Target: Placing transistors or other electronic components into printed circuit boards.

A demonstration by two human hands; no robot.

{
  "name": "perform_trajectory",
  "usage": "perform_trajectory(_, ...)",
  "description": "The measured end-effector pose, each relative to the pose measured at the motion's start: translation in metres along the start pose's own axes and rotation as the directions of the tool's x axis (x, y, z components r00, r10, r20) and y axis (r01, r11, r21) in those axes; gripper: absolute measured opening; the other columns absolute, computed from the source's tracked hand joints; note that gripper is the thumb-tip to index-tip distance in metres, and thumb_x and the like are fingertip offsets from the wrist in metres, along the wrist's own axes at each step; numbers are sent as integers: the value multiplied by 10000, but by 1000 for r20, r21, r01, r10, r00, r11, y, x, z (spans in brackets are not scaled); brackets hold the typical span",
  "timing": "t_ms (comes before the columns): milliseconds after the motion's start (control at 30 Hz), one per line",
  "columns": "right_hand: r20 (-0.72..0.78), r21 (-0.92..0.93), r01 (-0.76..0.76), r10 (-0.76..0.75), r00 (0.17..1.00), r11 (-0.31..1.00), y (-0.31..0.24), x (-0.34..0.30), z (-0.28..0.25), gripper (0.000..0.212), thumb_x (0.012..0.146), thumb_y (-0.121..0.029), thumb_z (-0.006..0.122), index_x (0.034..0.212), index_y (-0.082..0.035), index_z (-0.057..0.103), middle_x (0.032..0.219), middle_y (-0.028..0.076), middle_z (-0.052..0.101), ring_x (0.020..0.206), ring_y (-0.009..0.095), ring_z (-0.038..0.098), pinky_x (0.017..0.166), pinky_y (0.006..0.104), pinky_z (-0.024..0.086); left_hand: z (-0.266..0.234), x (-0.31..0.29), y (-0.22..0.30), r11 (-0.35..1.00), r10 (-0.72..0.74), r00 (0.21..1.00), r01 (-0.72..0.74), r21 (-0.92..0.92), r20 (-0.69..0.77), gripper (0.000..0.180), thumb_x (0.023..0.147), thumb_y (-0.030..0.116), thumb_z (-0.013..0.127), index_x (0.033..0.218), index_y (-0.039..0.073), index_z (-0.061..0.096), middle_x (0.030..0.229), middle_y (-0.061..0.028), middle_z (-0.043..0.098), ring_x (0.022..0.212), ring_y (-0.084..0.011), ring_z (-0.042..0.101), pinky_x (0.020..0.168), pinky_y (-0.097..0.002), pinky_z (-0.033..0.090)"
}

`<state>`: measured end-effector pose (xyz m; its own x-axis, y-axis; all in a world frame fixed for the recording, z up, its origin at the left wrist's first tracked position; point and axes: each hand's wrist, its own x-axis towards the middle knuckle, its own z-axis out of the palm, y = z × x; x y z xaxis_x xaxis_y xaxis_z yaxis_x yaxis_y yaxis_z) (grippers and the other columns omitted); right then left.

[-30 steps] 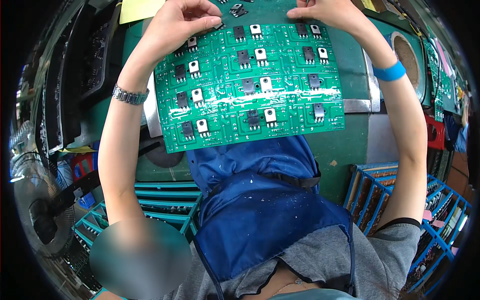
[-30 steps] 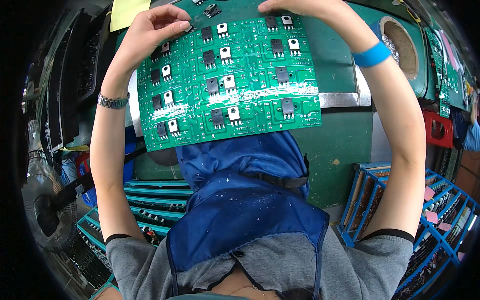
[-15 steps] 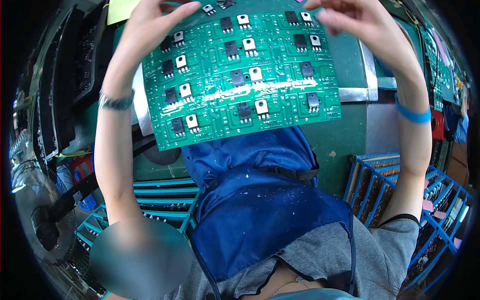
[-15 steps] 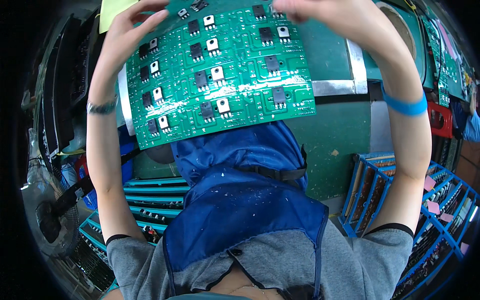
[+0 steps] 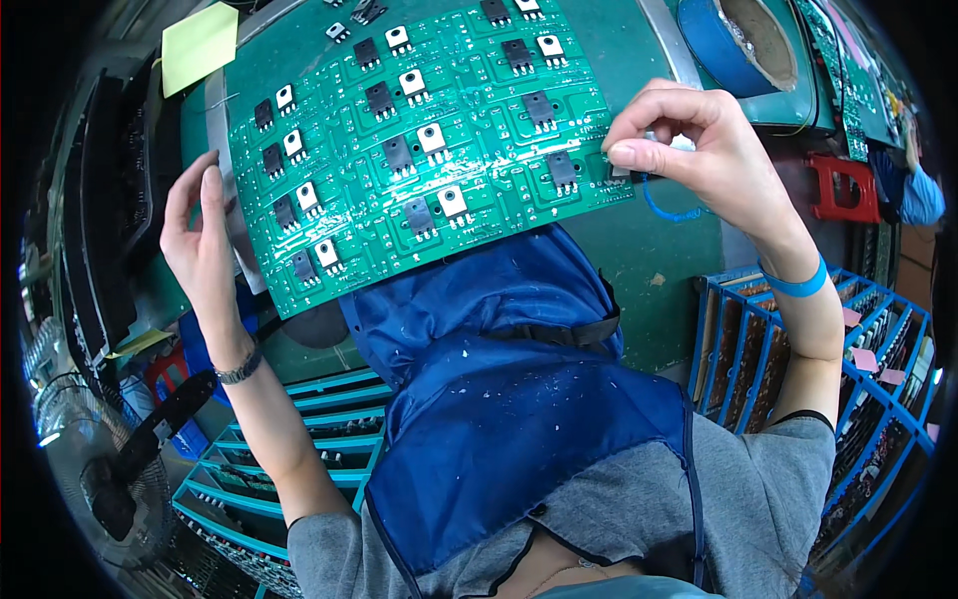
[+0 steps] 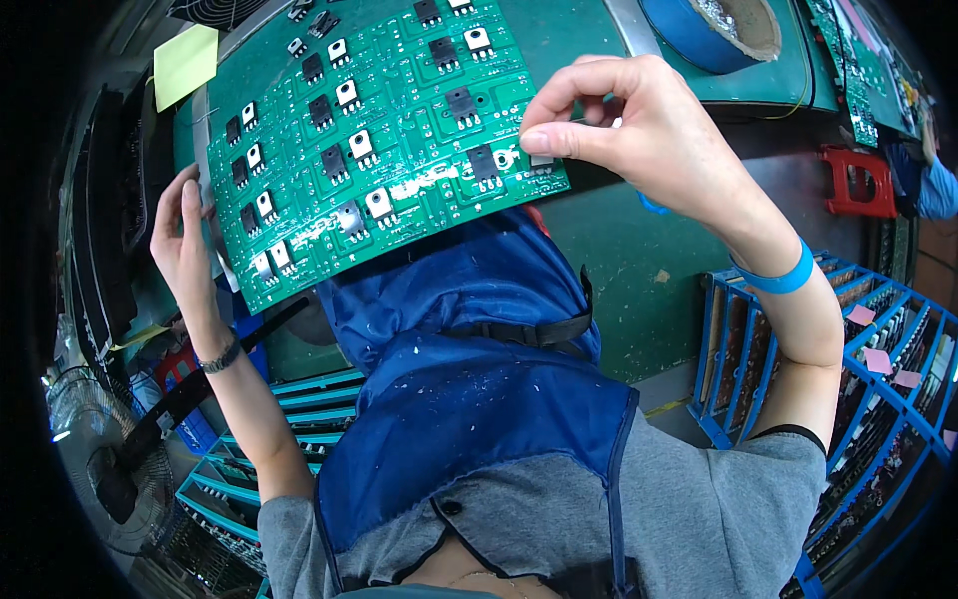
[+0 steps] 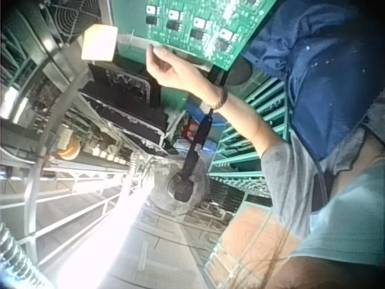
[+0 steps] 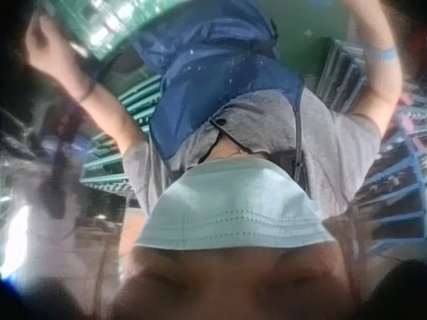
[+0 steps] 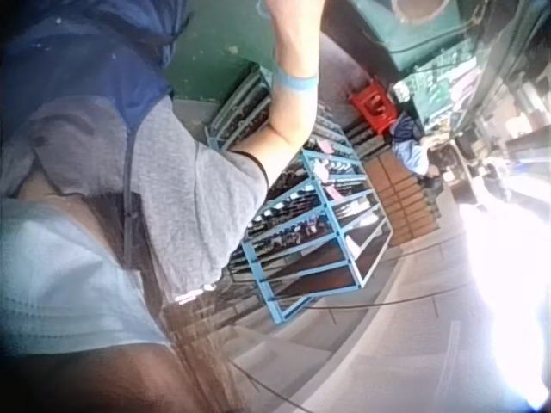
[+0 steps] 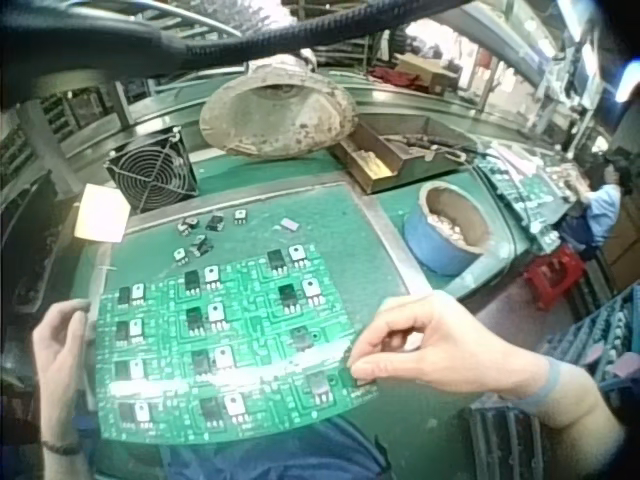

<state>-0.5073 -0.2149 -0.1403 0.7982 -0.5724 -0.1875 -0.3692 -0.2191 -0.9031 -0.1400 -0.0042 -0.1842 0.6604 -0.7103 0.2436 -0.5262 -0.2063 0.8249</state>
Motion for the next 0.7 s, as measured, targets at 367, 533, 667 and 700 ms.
perform_trajectory(367, -48, -157, 116, -125, 991, 981, 6, 8, 9, 185, 808, -204, 770, 862, -28, 747, 809, 31, 624, 806, 132, 550, 685, 280, 412, 5, -16, -25, 990, 0, 1000, -3, -138, -23, 241, 968, 187, 621, 1096, -12, 663, 1028, -40, 654, 895, -64, 575, 805, -206, 459)
perform_trajectory(533, -31, -183, 132, -140, 990, 974, 9, 12, 9, 174, 813, -198, 770, 851, -30, 744, 784, 11, 590, 785, 115, 509, 667, 267, 384, 6, -16, -26, 996, -1, 999, -2, -89, -32, 225, 966, 176, 622, 1079, -14, 665, 1060, -40, 643, 916, -69, 581, 815, -211, 462)
perform_trajectory(667, 2, -179, 160, -163, 987, 971, 11, 15, 9, 162, 820, -194, 768, 841, -35, 741, 777, -12, 577, 773, 94, 468, 644, 256, 342, 6, -17, -27, 997, 26, 999, -28, -78, -29, 212, 963, 159, 624, 1072, -19, 664, 1085, -48, 636, 931, -78, 589, 829, -217, 465)
perform_trajectory(700, 1, -179, 158, -161, 987, 971, 12, 14, 10, 162, 820, -194, 768, 841, -35, 741, 777, -12, 577, 773, 94, 468, 644, 256, 342, 7, -17, -27, 997, 32, 999, -34, -71, -29, 211, 963, 156, 624, 1071, -20, 663, 1086, -51, 636, 933, -81, 592, 832, -218, 465)
